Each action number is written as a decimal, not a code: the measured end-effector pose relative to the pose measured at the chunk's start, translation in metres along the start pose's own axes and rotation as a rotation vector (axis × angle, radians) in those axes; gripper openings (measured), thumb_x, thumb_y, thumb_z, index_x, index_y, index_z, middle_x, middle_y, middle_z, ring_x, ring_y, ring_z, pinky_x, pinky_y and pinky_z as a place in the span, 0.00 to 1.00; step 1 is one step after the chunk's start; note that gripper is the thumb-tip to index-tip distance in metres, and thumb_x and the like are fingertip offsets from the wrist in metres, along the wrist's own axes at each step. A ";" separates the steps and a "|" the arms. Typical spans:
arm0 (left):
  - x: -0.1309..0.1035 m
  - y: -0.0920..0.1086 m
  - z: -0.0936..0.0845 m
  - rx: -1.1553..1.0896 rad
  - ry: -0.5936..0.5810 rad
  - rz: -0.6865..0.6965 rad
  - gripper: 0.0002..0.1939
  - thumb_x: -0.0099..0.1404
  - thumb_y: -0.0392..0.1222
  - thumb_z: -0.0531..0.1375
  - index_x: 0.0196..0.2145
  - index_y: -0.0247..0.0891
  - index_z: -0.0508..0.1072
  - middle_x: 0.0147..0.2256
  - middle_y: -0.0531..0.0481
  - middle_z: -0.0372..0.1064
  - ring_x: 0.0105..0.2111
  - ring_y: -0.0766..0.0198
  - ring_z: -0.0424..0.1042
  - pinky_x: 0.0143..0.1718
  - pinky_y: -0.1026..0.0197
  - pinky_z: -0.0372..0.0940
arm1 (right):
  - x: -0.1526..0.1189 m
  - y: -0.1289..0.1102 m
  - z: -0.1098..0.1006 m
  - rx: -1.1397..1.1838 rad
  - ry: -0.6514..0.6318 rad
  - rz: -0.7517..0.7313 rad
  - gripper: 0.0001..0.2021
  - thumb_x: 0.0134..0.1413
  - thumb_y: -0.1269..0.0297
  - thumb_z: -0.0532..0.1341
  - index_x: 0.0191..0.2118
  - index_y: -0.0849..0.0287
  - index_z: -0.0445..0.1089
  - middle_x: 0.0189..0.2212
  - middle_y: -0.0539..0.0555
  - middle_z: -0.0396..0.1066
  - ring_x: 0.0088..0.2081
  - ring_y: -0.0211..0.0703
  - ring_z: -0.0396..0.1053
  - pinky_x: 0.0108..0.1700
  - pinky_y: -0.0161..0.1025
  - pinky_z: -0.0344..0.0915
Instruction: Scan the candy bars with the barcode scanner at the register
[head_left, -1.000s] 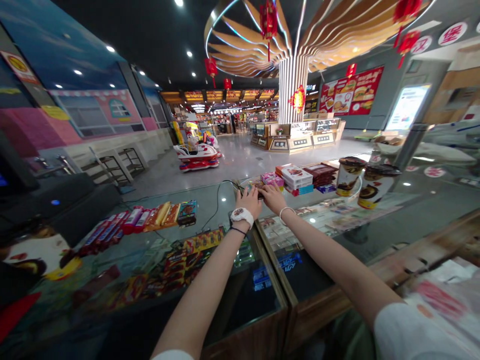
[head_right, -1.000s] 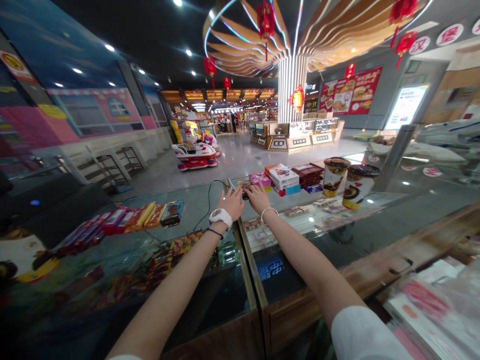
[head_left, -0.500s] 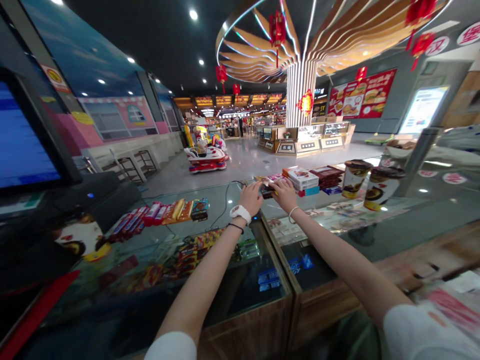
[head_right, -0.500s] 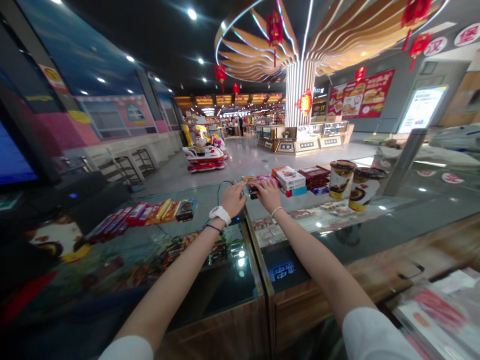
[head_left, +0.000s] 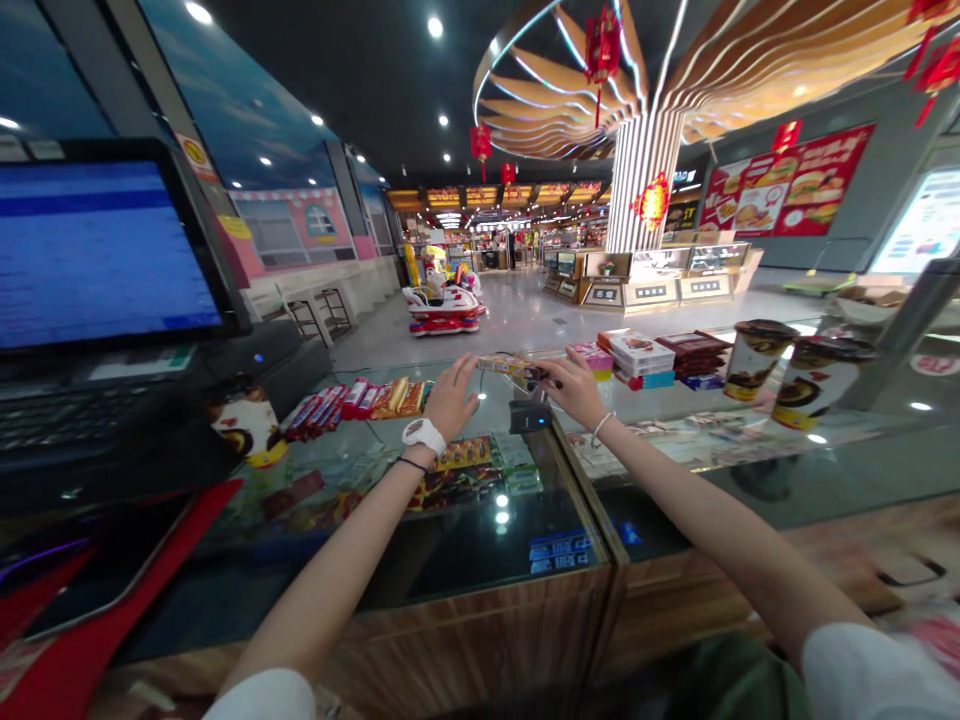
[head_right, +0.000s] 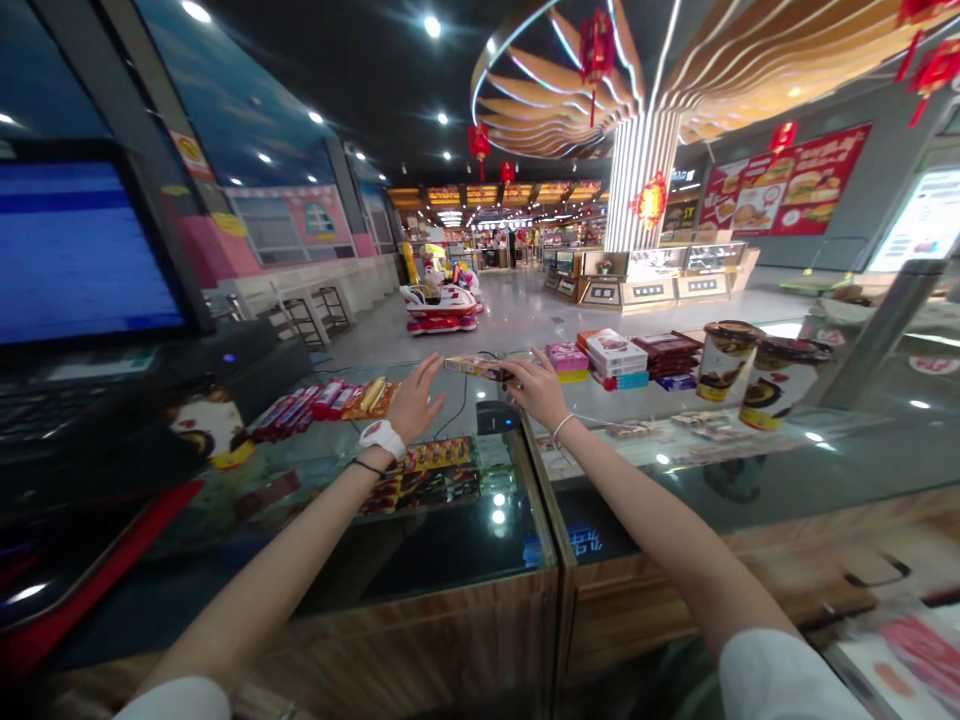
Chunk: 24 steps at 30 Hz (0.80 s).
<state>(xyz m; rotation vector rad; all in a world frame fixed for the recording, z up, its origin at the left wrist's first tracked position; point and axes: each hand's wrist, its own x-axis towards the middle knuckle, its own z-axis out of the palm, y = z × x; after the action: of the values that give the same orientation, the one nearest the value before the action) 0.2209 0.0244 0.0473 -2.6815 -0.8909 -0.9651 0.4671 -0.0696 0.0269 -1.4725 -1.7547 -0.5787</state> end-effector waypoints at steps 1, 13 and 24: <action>-0.005 -0.002 -0.004 -0.001 0.007 -0.006 0.34 0.65 0.35 0.56 0.67 0.39 0.54 0.67 0.42 0.53 0.65 0.55 0.57 0.66 0.50 0.55 | 0.000 -0.005 0.001 0.019 -0.003 -0.018 0.19 0.60 0.70 0.55 0.55 0.53 0.71 0.51 0.54 0.76 0.52 0.48 0.72 0.70 0.60 0.43; -0.022 -0.018 -0.020 -0.026 0.156 -0.042 0.16 0.64 0.35 0.59 0.50 0.40 0.72 0.50 0.44 0.70 0.52 0.53 0.69 0.56 0.51 0.65 | 0.001 -0.036 0.025 0.167 0.102 -0.198 0.18 0.57 0.72 0.57 0.52 0.53 0.71 0.49 0.54 0.77 0.52 0.47 0.74 0.68 0.59 0.52; -0.028 -0.007 -0.020 0.071 0.188 0.065 0.10 0.66 0.37 0.60 0.45 0.44 0.74 0.42 0.48 0.73 0.46 0.55 0.72 0.62 0.44 0.58 | -0.014 -0.045 0.018 0.082 0.191 -0.207 0.19 0.62 0.66 0.58 0.58 0.54 0.66 0.52 0.58 0.72 0.55 0.51 0.69 0.66 0.60 0.56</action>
<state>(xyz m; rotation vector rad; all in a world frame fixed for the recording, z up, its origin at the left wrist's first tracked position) 0.1890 0.0101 0.0453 -2.4945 -0.7788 -1.1256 0.4192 -0.0750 0.0104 -1.1484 -1.7678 -0.7206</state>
